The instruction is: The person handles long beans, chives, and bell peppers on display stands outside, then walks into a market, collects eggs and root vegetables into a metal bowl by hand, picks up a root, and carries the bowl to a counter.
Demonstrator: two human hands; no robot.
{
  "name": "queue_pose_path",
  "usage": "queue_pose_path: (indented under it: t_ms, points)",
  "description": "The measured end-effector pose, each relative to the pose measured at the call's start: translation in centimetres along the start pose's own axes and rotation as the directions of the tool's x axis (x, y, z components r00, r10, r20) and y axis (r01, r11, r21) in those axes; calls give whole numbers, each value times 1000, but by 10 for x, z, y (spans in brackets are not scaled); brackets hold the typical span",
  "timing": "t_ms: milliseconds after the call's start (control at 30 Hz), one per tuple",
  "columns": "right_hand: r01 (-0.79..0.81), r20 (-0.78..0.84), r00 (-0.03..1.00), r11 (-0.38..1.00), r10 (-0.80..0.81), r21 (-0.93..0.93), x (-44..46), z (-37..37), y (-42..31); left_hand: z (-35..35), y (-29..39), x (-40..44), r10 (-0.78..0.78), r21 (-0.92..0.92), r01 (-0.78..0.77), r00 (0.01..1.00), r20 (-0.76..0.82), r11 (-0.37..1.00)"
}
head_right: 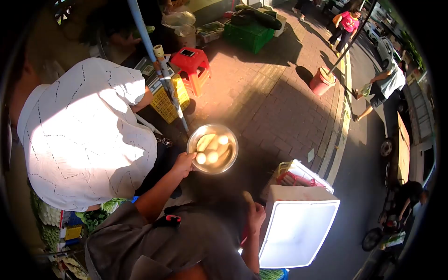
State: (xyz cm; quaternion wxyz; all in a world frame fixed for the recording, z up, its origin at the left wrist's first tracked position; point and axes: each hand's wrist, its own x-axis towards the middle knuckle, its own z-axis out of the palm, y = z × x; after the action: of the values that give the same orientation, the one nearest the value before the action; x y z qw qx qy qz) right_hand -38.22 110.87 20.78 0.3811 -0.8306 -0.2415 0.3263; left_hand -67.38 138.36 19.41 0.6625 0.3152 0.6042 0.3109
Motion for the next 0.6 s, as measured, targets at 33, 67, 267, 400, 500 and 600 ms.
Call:
queue_pose_path:
  t_ms: [33, 67, 267, 400, 500, 600]
  points:
    - [-5, 9, 1000, 1000, 5, 8, 21, 0, -4, 5, 12, 22, 9, 5, -9, 1000, -19, 1000]
    - [-10, 17, 1000, 1000, 10, 14, 45, 1, -15, 14, 32, 38, 17, 9, -16, 999, -37, 1000]
    - [322, 91, 942, 947, -322, 14, 216, -12, -46, 47, 133, 147, 104, -209, -140, 979, -174, 968]
    - [232, 180, 952, 968, -247, 100, 320, -32, -93, 59, 190, 197, 61, -333, -185, 935, -349, 925]
    - [292, 152, 948, 955, -281, -54, 381, -40, -134, 45, 204, 243, 211, -253, -320, 902, -376, 913]
    - [337, 82, 938, 941, -337, 18, 426, -41, -151, 47, 240, 266, 152, -347, -302, 905, -398, 888]
